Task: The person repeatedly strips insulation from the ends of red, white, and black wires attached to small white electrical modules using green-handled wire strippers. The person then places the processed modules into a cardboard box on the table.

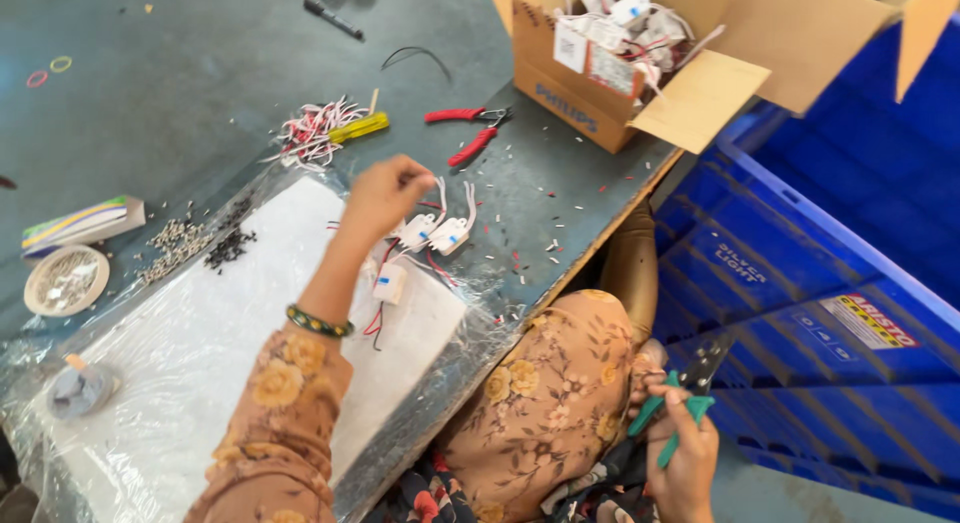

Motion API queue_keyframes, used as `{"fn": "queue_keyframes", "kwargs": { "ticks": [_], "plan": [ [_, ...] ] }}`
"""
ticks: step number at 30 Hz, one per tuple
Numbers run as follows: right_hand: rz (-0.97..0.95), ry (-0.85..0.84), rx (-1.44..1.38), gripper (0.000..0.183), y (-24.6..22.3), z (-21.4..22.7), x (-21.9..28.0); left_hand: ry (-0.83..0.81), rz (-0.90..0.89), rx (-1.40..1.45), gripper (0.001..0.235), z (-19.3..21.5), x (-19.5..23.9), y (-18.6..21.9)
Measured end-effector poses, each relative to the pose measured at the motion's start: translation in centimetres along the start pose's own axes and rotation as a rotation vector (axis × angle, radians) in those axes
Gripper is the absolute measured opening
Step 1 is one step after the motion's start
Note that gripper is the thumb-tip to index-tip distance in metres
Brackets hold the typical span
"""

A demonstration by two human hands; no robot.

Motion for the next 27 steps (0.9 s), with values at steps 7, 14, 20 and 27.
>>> {"fn": "queue_keyframes", "kwargs": {
  "ticks": [7,14,20,27],
  "plan": [
    [0.038,-0.088,-0.01,0.021,-0.3,-6.7,0.0,0.004,-0.118,-0.786,0.055,-5.4,1.2,5.9],
    [0.115,-0.178,0.198,0.02,-1.6,-12.1,1.9,-0.375,-0.178,0.198,0.034,-6.4,4.7,6.5],
    [0.132,-0.376,0.423,0.026,0.1,-20.3,-0.9,-0.571,-0.095,0.719,0.023,-4.1,13.1,8.5],
    [0.117,-0.498,0.48,0.018,4.0,-25.7,-2.4,-0.554,0.215,0.589,0.023,-2.2,14.5,8.8]
  ]
}}
Point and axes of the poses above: each hand's wrist, its own x-axis away from the middle knuckle, its own z-axis out of the back of the hand, y = z × x, the point moved 8 cm from there along -x, towards the middle knuckle, and after that the axes turned 9 degrees about -x, right-handed, at the moved point
